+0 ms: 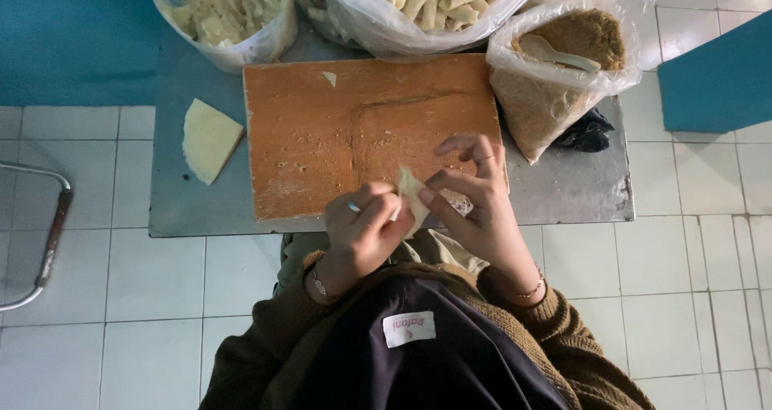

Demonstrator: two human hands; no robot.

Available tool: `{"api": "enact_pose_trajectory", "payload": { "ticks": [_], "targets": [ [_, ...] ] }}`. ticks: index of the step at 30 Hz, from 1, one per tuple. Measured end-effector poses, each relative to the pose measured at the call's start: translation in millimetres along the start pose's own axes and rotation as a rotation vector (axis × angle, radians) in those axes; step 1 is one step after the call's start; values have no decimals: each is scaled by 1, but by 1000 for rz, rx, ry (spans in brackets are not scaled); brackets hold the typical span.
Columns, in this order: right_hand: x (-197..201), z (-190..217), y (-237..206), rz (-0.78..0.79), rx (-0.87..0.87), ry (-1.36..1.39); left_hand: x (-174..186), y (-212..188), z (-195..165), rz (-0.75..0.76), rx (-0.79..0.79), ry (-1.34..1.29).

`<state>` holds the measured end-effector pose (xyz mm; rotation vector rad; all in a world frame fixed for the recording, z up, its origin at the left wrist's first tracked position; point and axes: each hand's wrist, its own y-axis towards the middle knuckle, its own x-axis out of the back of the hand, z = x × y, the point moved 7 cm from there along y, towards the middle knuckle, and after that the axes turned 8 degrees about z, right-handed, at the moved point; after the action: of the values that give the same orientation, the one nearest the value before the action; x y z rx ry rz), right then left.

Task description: The person tears pieces of thin dough sheet into triangular wrappers by hand and arranges the triangles on a wooden board. They then use a spoon to place brown filling from a bag onto the center of each dough triangle, working through the pieces one at a time.

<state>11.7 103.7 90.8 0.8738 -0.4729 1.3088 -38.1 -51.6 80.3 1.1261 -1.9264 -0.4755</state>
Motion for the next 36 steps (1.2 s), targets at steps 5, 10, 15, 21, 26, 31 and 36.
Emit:
{"api": "enact_pose_trajectory", "payload": {
  "ticks": [5,10,15,21,26,31,36],
  "targets": [
    [-4,4,-15,-330,-16,-138,-5,-26,24,-204,324,-234],
    [-19,-2,-26,-474,-45,-94,-21,-33,43,-304,415,-783],
    [-23,-1,-23,-423,84,-122,-27,-34,48,-173,477,-902],
    [-23,-3,-13,-221,77,-56,-24,-29,51,-218,377,-709],
    [-25,-16,-3,-45,-20,188,-17,-25,20,-95,-12,-216],
    [-13,-16,-5,-172,16,175,-25,-28,32,-113,92,-468],
    [-5,-2,-20,-445,-9,-97,-26,-38,46,-277,378,-643]
  ]
}}
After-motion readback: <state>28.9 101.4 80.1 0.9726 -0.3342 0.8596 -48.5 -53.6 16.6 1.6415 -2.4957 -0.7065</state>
